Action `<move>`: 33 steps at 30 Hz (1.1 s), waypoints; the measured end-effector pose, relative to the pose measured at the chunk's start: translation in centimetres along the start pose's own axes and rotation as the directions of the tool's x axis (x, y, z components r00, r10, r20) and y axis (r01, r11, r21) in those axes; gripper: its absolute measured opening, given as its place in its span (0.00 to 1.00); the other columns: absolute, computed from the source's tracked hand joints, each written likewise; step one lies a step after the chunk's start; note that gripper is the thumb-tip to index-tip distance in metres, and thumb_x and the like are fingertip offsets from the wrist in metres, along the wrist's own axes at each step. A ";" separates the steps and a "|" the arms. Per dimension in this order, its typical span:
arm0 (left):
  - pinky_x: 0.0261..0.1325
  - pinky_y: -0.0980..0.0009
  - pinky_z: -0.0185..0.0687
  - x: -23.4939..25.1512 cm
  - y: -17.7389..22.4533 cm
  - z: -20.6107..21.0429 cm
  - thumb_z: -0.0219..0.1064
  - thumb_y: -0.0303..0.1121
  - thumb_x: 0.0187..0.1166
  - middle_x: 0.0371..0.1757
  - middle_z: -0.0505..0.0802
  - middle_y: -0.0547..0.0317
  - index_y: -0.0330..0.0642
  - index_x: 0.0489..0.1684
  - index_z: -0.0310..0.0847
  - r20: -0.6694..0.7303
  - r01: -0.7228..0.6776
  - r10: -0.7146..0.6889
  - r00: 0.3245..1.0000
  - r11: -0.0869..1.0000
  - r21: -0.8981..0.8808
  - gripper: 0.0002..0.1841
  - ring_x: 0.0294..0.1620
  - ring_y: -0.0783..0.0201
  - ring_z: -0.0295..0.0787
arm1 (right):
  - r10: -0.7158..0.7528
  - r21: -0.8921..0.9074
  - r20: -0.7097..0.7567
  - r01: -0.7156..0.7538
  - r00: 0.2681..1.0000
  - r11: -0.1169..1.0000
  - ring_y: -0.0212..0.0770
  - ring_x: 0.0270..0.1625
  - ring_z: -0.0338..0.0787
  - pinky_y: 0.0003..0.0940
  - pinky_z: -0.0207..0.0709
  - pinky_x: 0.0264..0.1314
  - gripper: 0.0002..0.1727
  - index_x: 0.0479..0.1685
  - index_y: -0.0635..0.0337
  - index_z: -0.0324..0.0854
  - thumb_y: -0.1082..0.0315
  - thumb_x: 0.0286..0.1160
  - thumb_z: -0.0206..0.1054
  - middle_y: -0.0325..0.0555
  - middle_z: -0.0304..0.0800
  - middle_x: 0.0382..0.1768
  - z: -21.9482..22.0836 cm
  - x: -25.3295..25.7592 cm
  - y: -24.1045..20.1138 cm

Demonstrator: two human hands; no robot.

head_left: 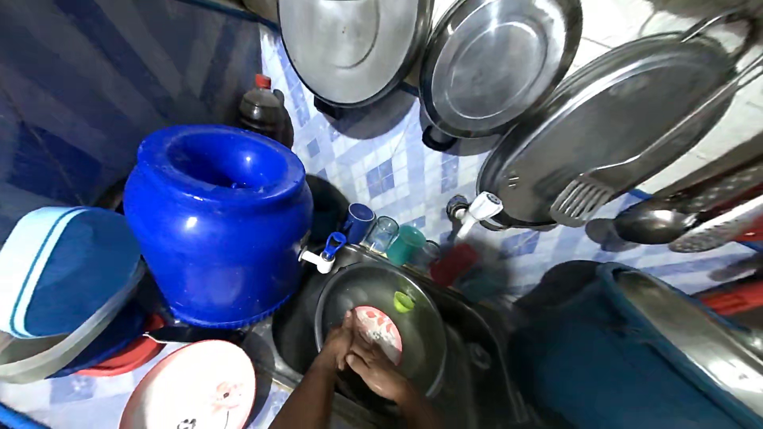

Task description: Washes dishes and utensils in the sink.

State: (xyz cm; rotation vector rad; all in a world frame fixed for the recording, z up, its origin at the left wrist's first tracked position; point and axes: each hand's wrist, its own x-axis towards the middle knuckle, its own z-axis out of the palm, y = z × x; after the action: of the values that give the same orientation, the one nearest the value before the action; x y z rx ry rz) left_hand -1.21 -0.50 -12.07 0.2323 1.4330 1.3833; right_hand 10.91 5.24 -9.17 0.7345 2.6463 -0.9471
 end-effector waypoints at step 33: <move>0.87 0.55 0.62 3.2 -0.1 0.1 0.42 0.39 0.96 0.82 0.77 0.37 0.30 0.83 0.67 -0.255 -0.299 0.260 0.931 0.946 -0.126 0.26 0.84 0.50 0.71 | -0.093 0.059 -0.221 0.109 0.971 0.992 0.54 0.93 0.58 0.44 0.47 0.97 0.29 0.87 0.72 0.63 0.71 0.88 0.50 0.64 0.59 0.90 0.2 6.7 0.4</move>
State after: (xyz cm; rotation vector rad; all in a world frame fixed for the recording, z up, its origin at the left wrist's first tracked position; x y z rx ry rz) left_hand -2.38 1.98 -13.81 0.1761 1.5114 1.8048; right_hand 5.48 7.89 -11.98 0.7664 2.8777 -1.0467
